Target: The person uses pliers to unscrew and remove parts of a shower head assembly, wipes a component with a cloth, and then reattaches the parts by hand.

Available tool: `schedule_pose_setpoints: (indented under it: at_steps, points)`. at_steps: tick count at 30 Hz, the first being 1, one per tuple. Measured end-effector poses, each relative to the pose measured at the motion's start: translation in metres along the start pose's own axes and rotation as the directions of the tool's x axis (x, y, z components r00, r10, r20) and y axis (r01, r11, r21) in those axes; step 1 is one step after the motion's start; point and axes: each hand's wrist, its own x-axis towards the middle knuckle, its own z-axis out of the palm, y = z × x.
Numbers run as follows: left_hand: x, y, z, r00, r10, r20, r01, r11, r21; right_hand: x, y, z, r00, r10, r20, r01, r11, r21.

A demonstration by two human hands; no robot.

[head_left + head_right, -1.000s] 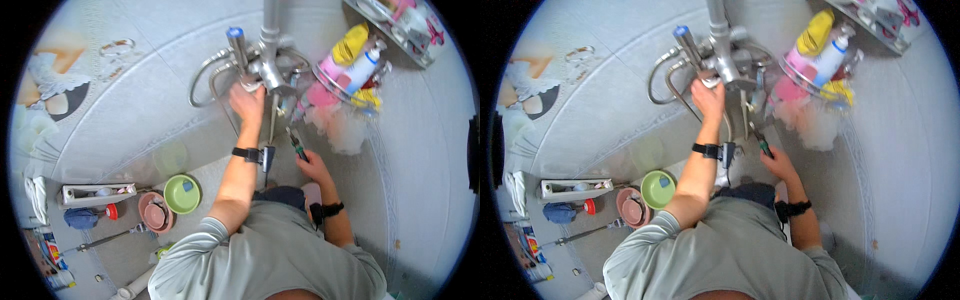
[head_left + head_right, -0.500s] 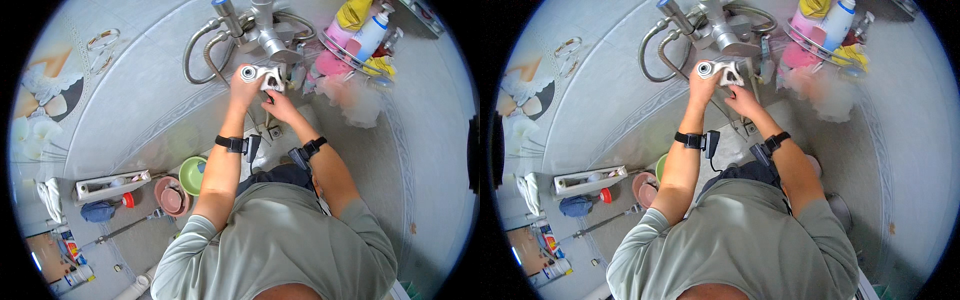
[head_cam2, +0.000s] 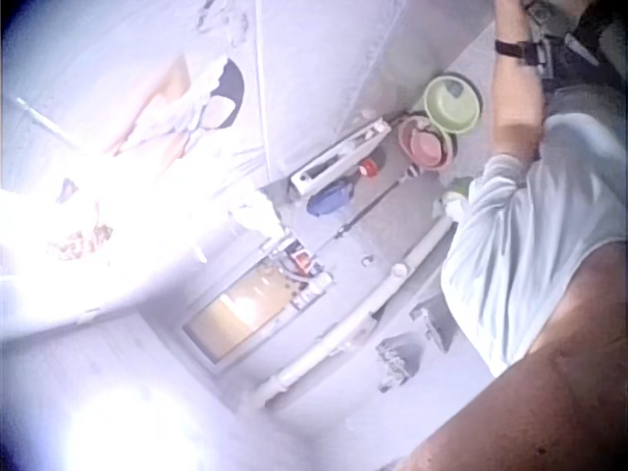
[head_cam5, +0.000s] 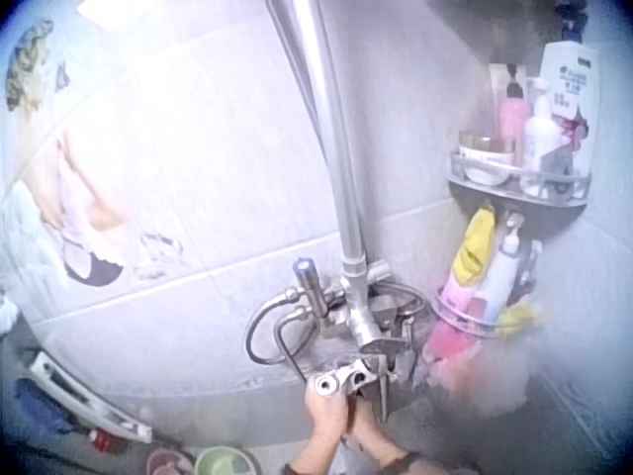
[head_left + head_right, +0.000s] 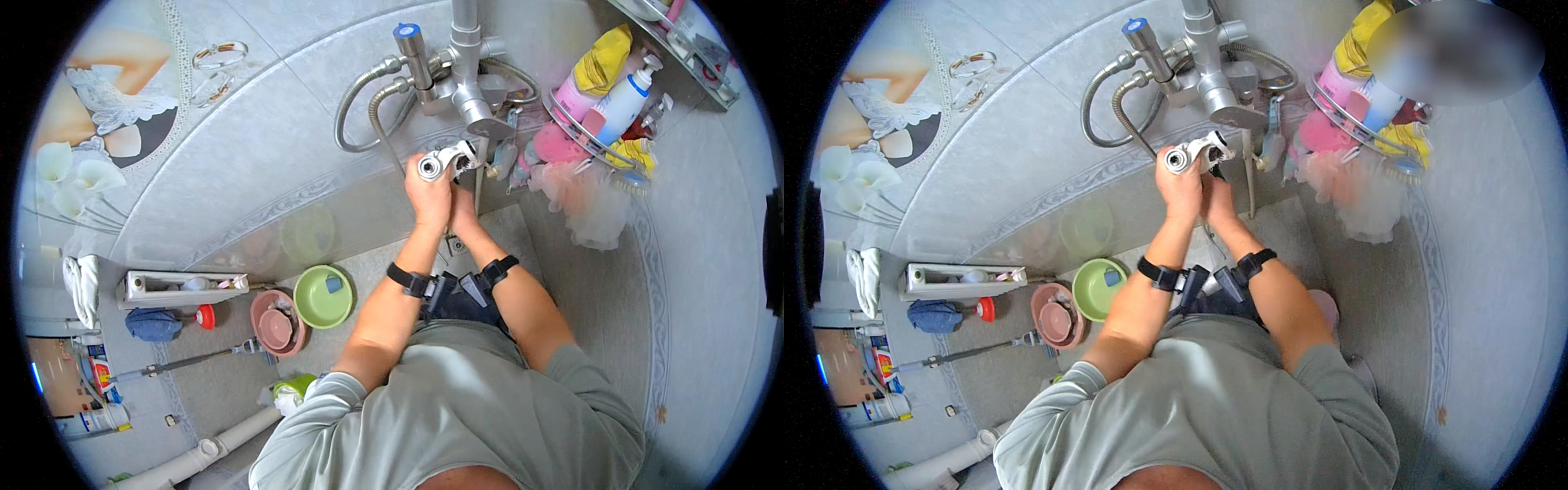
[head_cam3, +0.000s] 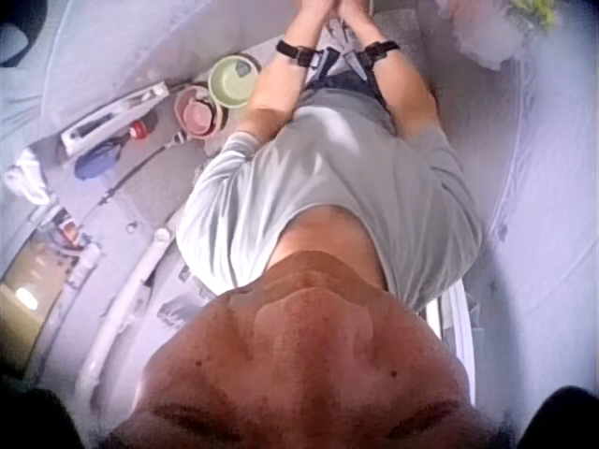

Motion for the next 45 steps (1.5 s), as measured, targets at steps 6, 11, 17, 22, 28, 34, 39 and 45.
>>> schedule_pose_setpoints:
  at_steps: [6, 11, 17, 22, 28, 34, 39, 45]
  points:
    - [0.014, -0.001, -0.013, 0.962, 0.009, 0.272, 0.023, 0.993, -0.115, 0.007, -0.007, 0.0, 0.999, -0.054, -0.006, 0.052, 0.981, -0.188]
    - [0.07, 0.003, -0.032, 0.506, 0.071, 0.859, -0.037, 0.997, -0.061, 0.01, 0.013, 0.008, 0.957, -0.23, -0.174, 0.229, 0.973, -0.028]
    - [0.044, 0.001, -0.017, 0.74, 0.027, 0.673, -0.025, 1.0, -0.012, 0.007, 0.005, 0.001, 0.985, -0.009, -0.17, 0.03, 0.992, 0.12]
    - [0.004, 0.011, -0.001, 0.984, 0.009, 0.181, -0.009, 1.0, -0.001, 0.006, -0.009, -0.015, 0.992, 0.098, 0.081, -0.09, 0.991, -0.096]
    - [-0.003, 0.031, -0.018, 0.963, 0.049, 0.264, -0.028, 0.996, -0.084, 0.014, 0.037, 0.017, 0.991, -0.054, -0.12, 0.063, 0.996, 0.071]
    - [-0.003, 0.007, -0.022, 0.959, 0.045, 0.28, 0.032, 0.964, -0.264, 0.007, 0.036, 0.019, 0.992, 0.046, -0.114, 0.002, 0.92, 0.392]
    - [0.014, 0.03, -0.019, 0.946, -0.061, 0.318, 0.1, 0.989, -0.109, 0.014, 0.028, 0.014, 0.956, -0.159, -0.247, 0.17, 0.985, 0.024]
    - [0.033, 0.039, -0.024, 0.94, -0.04, 0.339, 0.033, 0.999, 0.026, 0.009, -0.015, -0.01, 0.995, -0.007, -0.1, 0.019, 0.993, 0.116]
